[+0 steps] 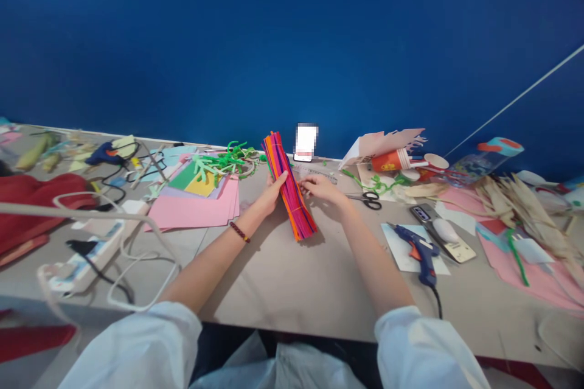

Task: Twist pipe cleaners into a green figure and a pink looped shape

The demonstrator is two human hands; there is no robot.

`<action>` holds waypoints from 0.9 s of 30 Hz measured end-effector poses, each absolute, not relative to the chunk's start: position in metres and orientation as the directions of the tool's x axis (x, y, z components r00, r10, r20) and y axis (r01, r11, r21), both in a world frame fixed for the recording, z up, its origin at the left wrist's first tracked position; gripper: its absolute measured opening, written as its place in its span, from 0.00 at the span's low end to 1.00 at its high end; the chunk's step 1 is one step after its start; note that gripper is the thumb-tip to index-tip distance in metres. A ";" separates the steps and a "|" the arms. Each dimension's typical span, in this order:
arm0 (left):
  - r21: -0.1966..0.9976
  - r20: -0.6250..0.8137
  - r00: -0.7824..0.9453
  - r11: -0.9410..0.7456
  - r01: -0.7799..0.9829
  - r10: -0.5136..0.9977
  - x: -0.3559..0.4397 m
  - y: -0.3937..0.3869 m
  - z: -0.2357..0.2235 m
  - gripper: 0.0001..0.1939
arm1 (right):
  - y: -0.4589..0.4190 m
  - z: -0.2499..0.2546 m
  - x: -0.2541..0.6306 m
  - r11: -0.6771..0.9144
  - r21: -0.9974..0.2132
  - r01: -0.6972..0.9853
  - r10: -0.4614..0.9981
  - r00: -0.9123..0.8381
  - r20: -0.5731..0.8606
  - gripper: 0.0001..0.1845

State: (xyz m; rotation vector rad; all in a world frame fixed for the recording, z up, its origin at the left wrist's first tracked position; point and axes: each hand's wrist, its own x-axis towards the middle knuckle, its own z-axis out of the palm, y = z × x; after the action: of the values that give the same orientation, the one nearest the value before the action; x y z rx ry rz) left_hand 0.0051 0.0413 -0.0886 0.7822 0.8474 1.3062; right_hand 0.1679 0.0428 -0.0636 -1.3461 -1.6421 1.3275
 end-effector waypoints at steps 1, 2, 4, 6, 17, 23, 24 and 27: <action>0.872 -0.081 0.047 0.094 -0.481 0.996 0.005 0.042 -0.088 0.26 | 0.042 -0.063 0.164 0.007 -0.950 0.314 0.986 -0.160 -0.046 0.07; 0.872 -0.080 0.038 0.088 -0.481 0.996 0.005 0.042 -0.088 0.25 | 0.041 -0.062 0.159 0.064 -0.949 0.308 0.996 -0.078 0.042 0.07; 0.864 -0.078 0.036 0.086 -0.496 0.996 0.006 0.042 -0.088 0.24 | 0.039 -0.059 0.151 0.207 -0.927 0.313 0.978 -0.056 0.199 0.07; 0.849 -0.064 0.036 0.074 -0.523 0.997 0.006 0.042 -0.090 0.23 | 0.037 -0.058 0.145 0.315 -0.885 0.342 0.949 -0.125 0.289 0.07; 0.833 -0.052 0.052 0.072 -0.548 0.997 0.008 0.041 -0.093 0.22 | 0.036 -0.065 0.137 0.097 -0.960 0.261 0.995 -0.053 0.086 0.12; 0.852 -0.081 0.168 0.156 -0.499 0.982 0.005 0.037 -0.090 0.25 | 0.033 -0.048 0.148 -0.176 -0.984 -0.011 0.959 -0.227 -0.170 0.14; 0.857 -0.089 0.171 0.163 -0.489 0.981 0.004 0.037 -0.089 0.25 | 0.032 -0.046 0.150 -0.208 -0.978 -0.033 0.948 -0.255 -0.193 0.14; 0.874 -0.076 0.160 0.143 -0.465 0.984 0.003 0.038 -0.091 0.24 | 0.033 -0.042 0.153 -0.253 -0.965 -0.070 0.926 -0.307 -0.221 0.10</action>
State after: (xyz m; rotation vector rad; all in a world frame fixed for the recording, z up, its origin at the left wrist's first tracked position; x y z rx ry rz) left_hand 0.0034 0.0378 -0.0909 0.8259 0.7998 1.2241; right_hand 0.1533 0.0326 -0.0416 -1.1436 -1.2177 1.6649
